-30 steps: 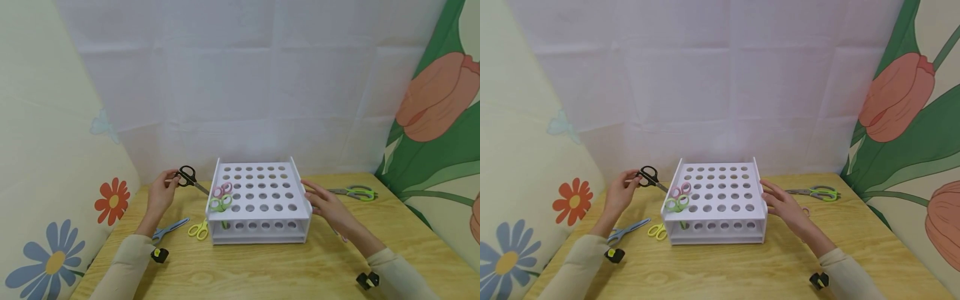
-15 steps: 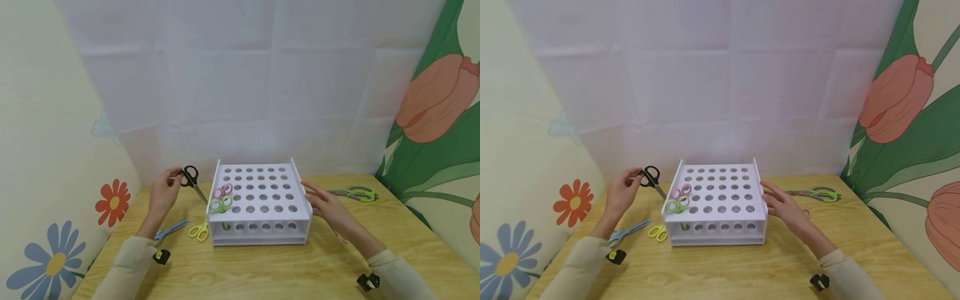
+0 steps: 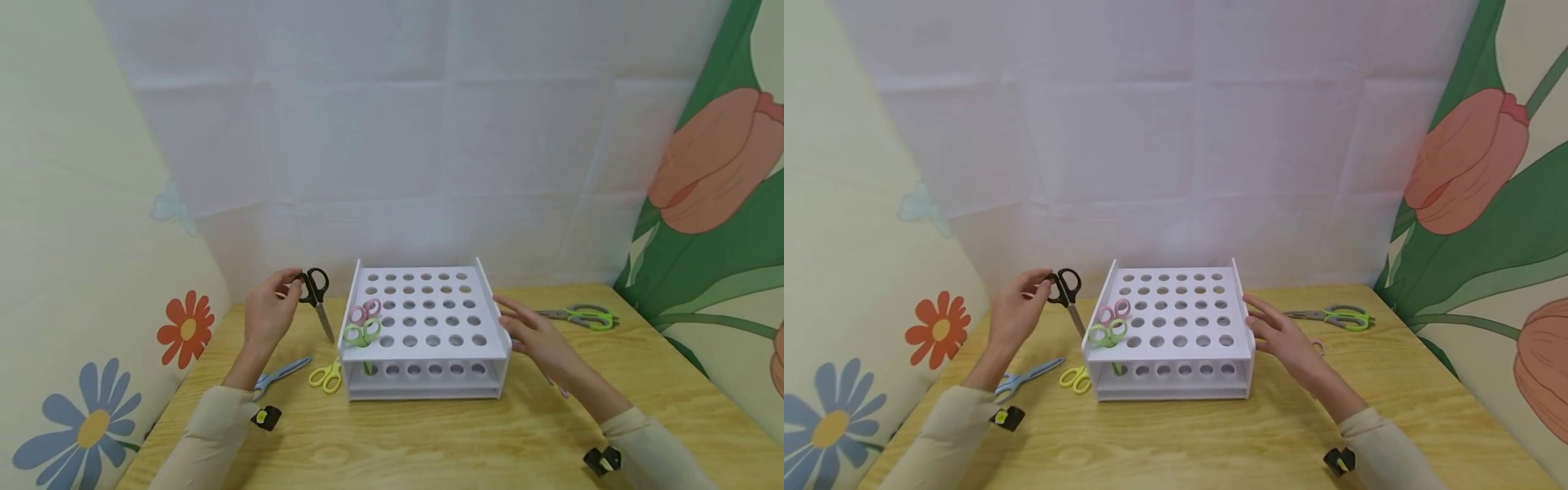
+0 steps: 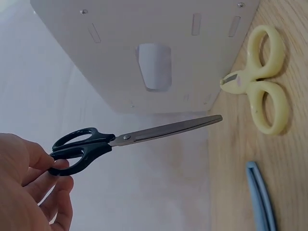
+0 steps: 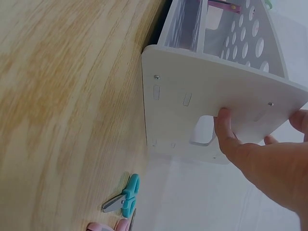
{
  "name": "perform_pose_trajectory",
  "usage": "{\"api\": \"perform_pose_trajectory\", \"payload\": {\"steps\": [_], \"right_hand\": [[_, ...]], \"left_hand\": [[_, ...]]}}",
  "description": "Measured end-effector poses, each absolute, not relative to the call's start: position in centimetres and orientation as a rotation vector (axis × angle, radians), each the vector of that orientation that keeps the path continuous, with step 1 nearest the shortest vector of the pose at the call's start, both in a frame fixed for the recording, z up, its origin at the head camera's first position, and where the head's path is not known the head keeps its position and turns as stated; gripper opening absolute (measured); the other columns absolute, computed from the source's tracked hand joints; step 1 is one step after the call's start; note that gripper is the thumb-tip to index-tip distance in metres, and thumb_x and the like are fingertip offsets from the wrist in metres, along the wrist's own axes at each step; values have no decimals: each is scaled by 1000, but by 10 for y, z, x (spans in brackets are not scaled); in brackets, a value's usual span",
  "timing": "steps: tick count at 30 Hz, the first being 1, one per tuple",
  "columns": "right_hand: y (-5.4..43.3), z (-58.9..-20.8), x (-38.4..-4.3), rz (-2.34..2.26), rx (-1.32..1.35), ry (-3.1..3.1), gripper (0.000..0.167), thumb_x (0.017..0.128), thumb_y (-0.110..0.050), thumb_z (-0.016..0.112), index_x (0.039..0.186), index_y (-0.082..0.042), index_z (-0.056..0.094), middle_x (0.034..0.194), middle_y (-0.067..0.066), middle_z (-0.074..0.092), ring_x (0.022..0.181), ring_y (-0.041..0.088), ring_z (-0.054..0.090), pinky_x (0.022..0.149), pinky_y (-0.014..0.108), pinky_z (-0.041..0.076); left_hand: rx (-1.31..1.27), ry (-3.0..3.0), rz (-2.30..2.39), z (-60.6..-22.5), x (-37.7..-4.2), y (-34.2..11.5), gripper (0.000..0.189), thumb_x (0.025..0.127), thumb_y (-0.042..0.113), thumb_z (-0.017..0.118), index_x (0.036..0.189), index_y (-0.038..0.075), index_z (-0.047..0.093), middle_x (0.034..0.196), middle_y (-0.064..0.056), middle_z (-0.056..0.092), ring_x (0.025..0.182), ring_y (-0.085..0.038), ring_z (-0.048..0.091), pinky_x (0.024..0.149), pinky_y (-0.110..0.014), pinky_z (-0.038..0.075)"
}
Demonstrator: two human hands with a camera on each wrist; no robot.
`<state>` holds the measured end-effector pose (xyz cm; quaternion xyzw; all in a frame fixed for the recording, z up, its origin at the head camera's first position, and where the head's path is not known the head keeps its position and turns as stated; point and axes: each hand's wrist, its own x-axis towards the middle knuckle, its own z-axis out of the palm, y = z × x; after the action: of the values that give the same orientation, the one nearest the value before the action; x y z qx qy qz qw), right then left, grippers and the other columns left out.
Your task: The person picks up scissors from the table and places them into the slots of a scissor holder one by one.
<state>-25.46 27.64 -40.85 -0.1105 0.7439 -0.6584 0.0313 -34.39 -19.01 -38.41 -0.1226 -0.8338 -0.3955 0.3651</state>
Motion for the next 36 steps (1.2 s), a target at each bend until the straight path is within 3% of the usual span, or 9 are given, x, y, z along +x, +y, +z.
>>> {"api": "perform_pose_trajectory", "payload": {"steps": [11,19,36], "right_hand": [[277,-409,-253,-2020,-322,2282,63,107,-38,54,162,-19,30,157,24,36,138,38,43,99,39,49],[277,-409,-253,-2015,-342,2293,63,107,-38,54,162,-19,31,156,24,36,137,39,43,100,39,49],[276,-406,-252,-1986,-297,2318,63,106,-40,54,162,-21,31,157,23,36,140,38,41,103,44,46]], "left_hand": [[-376,-2088,-1033,-369,-331,-180,19,95,5,69,113,3,75,96,-8,75,71,-18,63,60,-13,45],[-395,-2037,-1060,-354,-319,-176,22,97,6,67,118,3,74,101,-9,75,76,-19,65,67,-11,46],[-402,-1907,-1118,-324,-294,-171,23,98,7,67,119,6,74,102,-7,75,81,-18,68,69,-13,50]]}}
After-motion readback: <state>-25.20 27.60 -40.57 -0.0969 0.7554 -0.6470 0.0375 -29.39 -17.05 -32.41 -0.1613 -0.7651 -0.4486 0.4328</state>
